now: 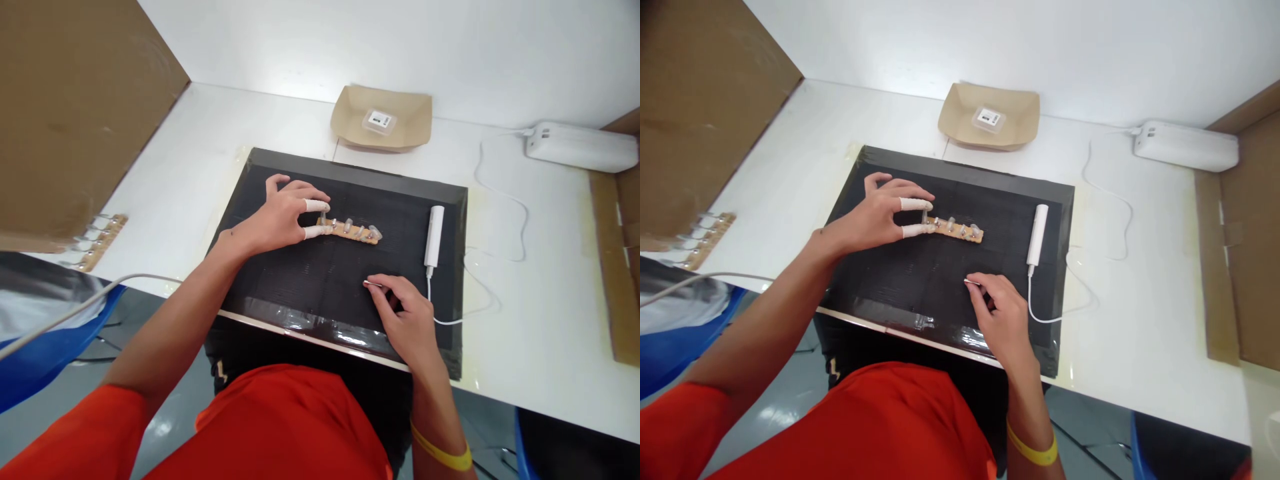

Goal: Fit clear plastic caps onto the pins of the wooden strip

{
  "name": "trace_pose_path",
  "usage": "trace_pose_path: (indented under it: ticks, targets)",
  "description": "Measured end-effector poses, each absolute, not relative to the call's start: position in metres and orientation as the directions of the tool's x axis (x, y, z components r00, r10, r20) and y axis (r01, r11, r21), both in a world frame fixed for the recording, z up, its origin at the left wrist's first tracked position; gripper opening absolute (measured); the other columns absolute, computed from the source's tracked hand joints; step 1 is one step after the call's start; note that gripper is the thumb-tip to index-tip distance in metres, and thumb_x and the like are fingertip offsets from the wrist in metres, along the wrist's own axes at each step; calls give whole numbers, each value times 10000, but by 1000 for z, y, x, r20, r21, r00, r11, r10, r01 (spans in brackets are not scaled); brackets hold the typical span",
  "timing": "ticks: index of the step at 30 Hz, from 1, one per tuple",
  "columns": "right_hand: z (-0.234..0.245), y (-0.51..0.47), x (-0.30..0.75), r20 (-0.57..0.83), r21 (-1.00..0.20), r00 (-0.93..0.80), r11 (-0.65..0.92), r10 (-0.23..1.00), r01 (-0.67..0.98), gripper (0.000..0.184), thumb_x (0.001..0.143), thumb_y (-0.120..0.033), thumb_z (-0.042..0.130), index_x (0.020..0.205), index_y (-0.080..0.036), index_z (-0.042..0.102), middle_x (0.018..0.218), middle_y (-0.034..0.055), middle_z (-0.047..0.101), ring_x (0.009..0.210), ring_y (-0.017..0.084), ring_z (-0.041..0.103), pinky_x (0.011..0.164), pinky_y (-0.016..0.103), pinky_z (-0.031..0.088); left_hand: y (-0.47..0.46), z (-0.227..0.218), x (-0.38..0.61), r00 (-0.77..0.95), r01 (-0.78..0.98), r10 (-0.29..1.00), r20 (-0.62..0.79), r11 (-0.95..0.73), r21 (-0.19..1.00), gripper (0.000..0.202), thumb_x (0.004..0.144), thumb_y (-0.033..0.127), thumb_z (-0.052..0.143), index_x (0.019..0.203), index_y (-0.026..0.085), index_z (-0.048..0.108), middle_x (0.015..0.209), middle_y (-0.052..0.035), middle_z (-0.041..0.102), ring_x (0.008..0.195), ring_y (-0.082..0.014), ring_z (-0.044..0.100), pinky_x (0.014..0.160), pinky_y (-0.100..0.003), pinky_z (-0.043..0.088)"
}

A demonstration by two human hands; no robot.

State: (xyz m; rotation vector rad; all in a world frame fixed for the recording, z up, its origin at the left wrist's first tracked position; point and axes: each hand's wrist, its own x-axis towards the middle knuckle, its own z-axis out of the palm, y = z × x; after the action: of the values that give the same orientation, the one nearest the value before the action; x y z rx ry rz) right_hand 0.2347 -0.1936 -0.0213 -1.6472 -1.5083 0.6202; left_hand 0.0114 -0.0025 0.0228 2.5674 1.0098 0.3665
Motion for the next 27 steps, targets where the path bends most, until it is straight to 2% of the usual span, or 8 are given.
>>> trace_pose_path:
  ticks: [6, 12, 17, 23, 27]
  targets:
    - [-21, -194, 235, 167, -810, 164, 41, 972, 585, 124, 994, -256, 651, 1016, -239, 771, 842, 12, 761, 661, 129, 622, 597, 269, 510, -4, 33, 25, 759, 572, 643, 106, -736, 362, 162, 942, 337, 740, 1079, 279, 804, 1347, -46, 748, 1313, -312, 609, 1225, -594, 158]
    - [-21, -195, 235, 177, -809, 163, 49, 971, 585, 116, 992, -232, 657, 1023, -229, 768, 843, 10, 759, 667, 123, 623, 603, 260, 510, 2, 20, 31, 783, 561, 617, 78, -755, 338, 163, 910, 270, 737, 1056, 241, 802, 1336, -66, 757, 1301, -323, 629, 1213, -584, 170]
    - [-23, -194, 235, 190, -812, 157, 65, 969, 581, 108, 989, -221, 665, 1030, -228, 765, 859, 2, 761, 693, 116, 639, 601, 244, 504, 3, 19, 30, 783, 567, 617, 74, -758, 321, 193, 907, 255, 726, 1086, 228, 792, 1363, -73, 745, 1310, -315, 629, 1200, -577, 169]
    - [-24, -194, 235, 199, -809, 153, 74, 968, 583, 108, 983, -198, 674, 1035, -225, 764, 855, -7, 759, 710, 109, 646, 618, 232, 507, 1, 23, 29, 782, 570, 621, 63, -751, 333, 321, 876, 224, 765, 1196, 194, 755, 1439, -108, 697, 1339, -318, 614, 1196, -560, 163]
    - [-23, -194, 235, 199, -807, 153, 73, 968, 586, 102, 980, -194, 679, 1032, -224, 762, 849, -11, 754, 701, 104, 638, 622, 227, 504, 2, 20, 26, 773, 572, 629, 78, -746, 342, 293, 882, 265, 779, 1167, 200, 766, 1437, -102, 700, 1329, -318, 620, 1190, -551, 171]
